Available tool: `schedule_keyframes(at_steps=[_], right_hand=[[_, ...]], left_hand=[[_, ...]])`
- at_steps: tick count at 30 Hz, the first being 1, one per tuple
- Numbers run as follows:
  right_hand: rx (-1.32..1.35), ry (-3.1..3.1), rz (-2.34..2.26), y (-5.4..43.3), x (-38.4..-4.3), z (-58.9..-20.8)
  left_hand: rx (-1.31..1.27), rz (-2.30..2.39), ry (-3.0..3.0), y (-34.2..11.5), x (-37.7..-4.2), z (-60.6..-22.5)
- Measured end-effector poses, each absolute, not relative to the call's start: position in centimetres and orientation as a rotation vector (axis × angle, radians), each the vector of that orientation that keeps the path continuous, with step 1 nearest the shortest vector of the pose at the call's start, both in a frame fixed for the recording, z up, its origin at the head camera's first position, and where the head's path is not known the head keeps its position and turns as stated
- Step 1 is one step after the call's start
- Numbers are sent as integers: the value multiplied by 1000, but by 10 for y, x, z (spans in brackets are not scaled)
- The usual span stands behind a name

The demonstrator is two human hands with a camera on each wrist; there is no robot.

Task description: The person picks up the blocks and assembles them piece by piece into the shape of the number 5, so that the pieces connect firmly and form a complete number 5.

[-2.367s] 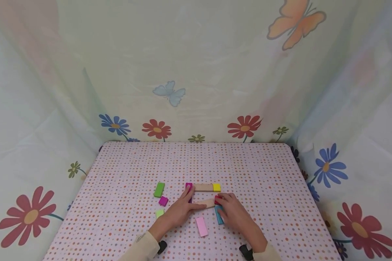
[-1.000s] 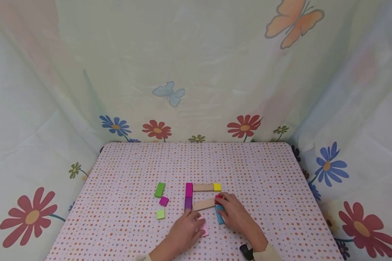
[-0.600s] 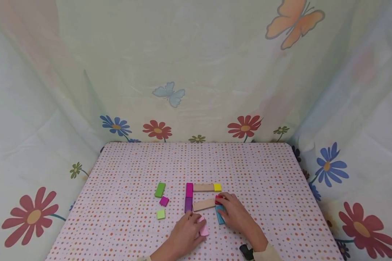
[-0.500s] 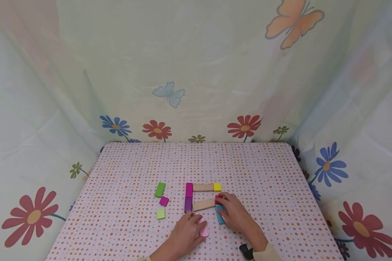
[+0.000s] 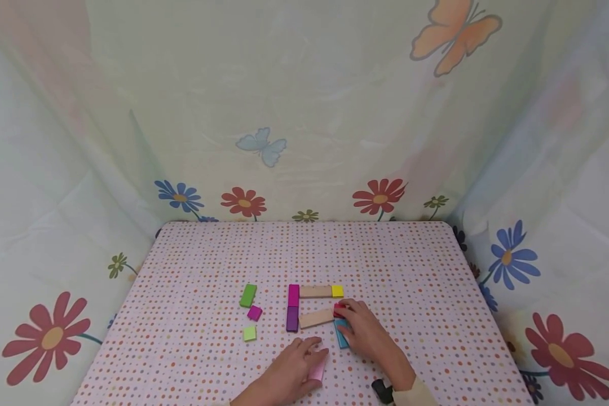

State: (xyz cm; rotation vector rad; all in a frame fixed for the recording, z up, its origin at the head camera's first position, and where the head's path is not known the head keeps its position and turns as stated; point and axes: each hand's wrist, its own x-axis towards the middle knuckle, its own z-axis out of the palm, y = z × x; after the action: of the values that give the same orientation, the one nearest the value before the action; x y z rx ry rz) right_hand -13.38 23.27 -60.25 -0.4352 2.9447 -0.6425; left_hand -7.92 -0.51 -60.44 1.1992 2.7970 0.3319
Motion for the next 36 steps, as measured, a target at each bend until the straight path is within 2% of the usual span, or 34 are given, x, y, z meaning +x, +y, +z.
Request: schedule_keyframes(at_steps=[4, 8, 18, 20, 25, 32, 36], right_hand=[[-424, 2941, -630, 232, -133, -603], [-415, 2934, -621, 232, -133, -602], [-446, 2939, -641, 233, -133, -603], [-449, 2942, -640, 233, -133, -603], [-441, 2944, -634, 233, -133, -603], [-456, 2956, -636, 233, -133, -602], [-453, 2950, -629, 232, -133, -602]], left_hand=[[972, 626, 2738, -2, -77, -606], [917, 708, 2676, 1, -79, -608], [1024, 747, 2692, 2, -81, -610], [1106, 745, 2721, 2, -84, -624], [1116, 772, 2733, 0, -87, -631], [829, 815, 2739, 1, -82, -604], [756, 816, 2765, 1, -82, -605]])
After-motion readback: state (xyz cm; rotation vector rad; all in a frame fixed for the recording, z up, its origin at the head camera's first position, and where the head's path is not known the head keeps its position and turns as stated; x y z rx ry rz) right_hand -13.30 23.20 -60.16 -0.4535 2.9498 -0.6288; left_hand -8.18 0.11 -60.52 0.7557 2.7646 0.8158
